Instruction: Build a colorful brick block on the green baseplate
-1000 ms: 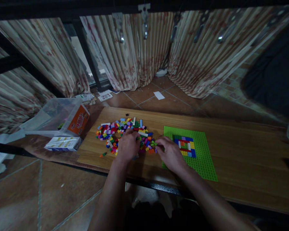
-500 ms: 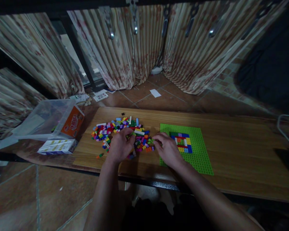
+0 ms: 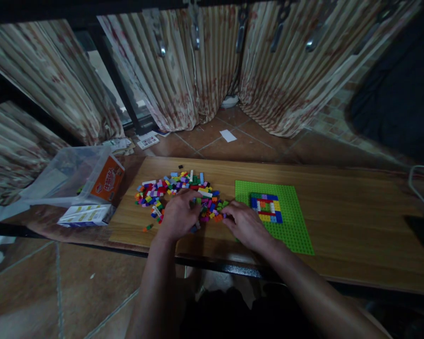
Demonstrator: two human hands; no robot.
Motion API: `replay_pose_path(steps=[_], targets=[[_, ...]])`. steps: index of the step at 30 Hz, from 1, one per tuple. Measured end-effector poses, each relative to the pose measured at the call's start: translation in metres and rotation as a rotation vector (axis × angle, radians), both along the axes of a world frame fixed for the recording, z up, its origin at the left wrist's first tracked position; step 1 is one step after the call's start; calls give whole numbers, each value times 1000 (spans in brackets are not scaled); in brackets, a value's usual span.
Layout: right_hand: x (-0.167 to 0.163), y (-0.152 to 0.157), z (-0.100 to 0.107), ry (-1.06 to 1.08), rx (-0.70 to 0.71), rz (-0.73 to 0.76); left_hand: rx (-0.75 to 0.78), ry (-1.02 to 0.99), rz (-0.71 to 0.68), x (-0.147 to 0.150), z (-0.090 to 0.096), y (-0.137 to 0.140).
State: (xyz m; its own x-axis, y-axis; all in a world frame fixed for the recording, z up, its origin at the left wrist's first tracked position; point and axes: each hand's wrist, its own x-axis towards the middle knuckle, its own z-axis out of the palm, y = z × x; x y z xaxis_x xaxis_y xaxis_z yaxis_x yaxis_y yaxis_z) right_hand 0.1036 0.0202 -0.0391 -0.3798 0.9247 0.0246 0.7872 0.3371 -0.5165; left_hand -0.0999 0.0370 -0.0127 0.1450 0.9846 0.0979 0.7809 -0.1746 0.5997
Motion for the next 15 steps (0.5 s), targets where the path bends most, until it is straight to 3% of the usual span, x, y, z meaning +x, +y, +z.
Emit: replay_pose_path(steps=[4, 7, 15], targets=[[3, 2, -3, 32, 24, -9, 62, -24, -229, 16, -4, -4], [5, 2, -4, 49, 50, -4, 83, 36, -324, 23, -9, -6], [4, 0, -1, 64, 19, -4, 59, 106, -189, 9, -5, -2]])
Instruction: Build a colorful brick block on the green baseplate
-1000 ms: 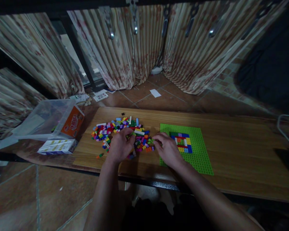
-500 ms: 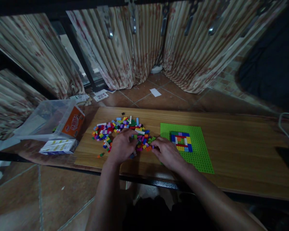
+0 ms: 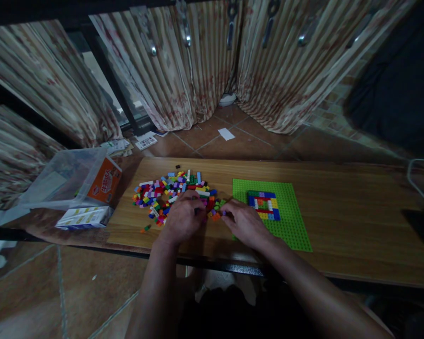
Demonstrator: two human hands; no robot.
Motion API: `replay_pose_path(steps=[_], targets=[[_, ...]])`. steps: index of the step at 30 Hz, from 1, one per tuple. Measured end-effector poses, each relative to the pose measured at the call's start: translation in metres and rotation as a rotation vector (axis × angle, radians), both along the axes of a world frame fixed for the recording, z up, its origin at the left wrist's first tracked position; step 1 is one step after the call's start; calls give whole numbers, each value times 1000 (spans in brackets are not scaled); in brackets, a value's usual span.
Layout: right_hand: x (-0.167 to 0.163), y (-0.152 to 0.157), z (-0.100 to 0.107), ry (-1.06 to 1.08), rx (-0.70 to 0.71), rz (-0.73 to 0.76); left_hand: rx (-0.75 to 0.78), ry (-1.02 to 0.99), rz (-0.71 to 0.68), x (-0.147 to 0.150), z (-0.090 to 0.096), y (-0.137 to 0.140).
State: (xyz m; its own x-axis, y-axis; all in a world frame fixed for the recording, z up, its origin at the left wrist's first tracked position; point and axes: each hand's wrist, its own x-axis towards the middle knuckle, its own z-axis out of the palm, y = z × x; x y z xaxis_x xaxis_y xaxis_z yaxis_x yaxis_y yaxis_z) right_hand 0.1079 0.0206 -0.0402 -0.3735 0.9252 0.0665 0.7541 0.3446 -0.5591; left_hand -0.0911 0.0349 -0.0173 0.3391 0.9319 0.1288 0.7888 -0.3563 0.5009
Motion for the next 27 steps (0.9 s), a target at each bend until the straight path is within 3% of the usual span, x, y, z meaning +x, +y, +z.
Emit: replay_pose_path(steps=[6, 11, 20, 27], targets=[[-1, -1, -1, -30, 17, 44, -12, -12, -87, 10, -5, -2], [2, -4, -1, 16, 22, 136, -16, -5, -77, 9, -6, -4], [10, -1, 8, 299, -60, 58, 7, -126, 5, 14, 1, -2], [15, -11, 10, 291, 9, -5, -86, -144, -70, 28, -1, -7]])
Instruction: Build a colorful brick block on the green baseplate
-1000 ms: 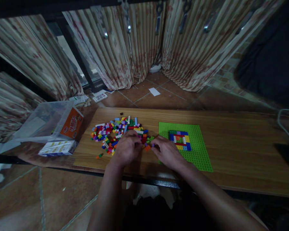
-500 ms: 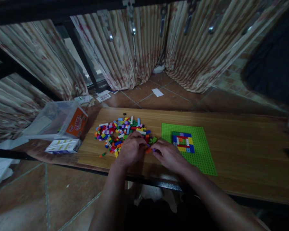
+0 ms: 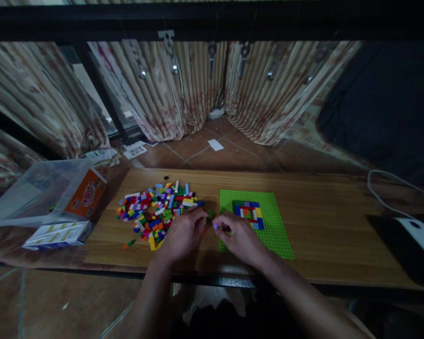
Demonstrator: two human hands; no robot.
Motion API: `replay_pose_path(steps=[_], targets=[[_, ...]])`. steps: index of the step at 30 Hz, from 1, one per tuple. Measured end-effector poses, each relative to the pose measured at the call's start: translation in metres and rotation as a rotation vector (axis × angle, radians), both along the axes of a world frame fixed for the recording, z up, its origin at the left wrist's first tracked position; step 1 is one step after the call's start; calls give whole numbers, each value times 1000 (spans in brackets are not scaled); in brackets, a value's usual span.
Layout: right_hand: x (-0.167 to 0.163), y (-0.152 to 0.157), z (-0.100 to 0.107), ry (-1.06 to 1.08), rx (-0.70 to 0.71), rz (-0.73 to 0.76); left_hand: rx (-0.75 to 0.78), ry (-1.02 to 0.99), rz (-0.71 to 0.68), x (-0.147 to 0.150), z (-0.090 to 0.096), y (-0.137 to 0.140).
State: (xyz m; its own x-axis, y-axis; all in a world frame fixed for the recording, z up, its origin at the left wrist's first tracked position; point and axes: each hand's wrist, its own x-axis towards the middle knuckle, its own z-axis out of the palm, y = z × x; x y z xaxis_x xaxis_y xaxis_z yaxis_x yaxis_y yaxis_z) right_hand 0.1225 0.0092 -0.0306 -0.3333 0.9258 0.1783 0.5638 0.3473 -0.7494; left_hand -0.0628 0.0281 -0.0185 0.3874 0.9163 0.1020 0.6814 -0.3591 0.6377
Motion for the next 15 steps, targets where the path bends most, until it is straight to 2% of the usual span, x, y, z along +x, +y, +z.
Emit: replay_pose_path(steps=[6, 11, 15], targets=[[27, -6, 4, -20, -13, -92, 9, 26, -97, 22, -2, -3], [76, 7, -1, -19, -71, -303, 0, 72, -140, 41, 0, -3], [95, 18, -8, -131, -55, -331, -9, 103, -166, 55, -3, -5]])
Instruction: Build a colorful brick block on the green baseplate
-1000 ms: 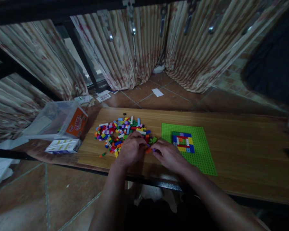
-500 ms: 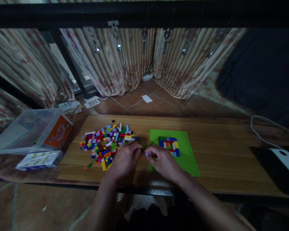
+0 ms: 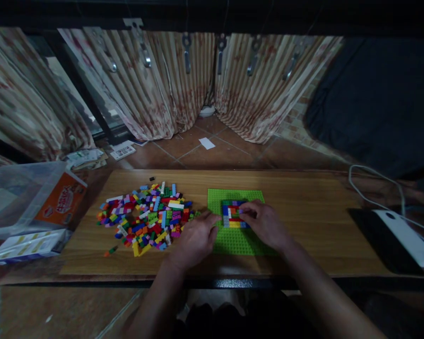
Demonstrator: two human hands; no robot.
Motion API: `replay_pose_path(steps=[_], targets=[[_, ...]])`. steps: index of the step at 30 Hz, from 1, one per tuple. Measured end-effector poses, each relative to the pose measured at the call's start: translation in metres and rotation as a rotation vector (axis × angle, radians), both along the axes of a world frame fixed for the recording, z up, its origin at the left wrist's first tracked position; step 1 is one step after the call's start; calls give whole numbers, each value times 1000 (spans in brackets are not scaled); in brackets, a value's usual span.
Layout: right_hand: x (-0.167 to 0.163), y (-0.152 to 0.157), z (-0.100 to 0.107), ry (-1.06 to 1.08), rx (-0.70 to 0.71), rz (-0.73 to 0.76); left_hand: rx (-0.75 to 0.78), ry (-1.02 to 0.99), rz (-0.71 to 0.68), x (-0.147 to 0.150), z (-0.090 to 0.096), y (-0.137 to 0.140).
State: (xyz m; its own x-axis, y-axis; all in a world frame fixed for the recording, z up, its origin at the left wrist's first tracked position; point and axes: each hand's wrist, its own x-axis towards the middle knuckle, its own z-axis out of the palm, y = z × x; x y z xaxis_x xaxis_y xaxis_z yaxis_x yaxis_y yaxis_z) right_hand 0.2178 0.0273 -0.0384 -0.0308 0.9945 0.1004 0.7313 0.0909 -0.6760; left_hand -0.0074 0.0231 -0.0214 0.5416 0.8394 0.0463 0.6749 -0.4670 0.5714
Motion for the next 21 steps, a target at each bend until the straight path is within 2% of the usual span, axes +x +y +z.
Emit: replay_pose_path(steps=[6, 15, 21], targets=[[-4, 7, -4, -70, 8, 27, -47, 48, -21, 16, -3, 2], [-4, 5, -3, -89, 17, 26, -15, 75, -22, 21, -12, 5], [-8, -3, 4, 0, -49, 92, -29, 87, -35, 21, -8, 4]])
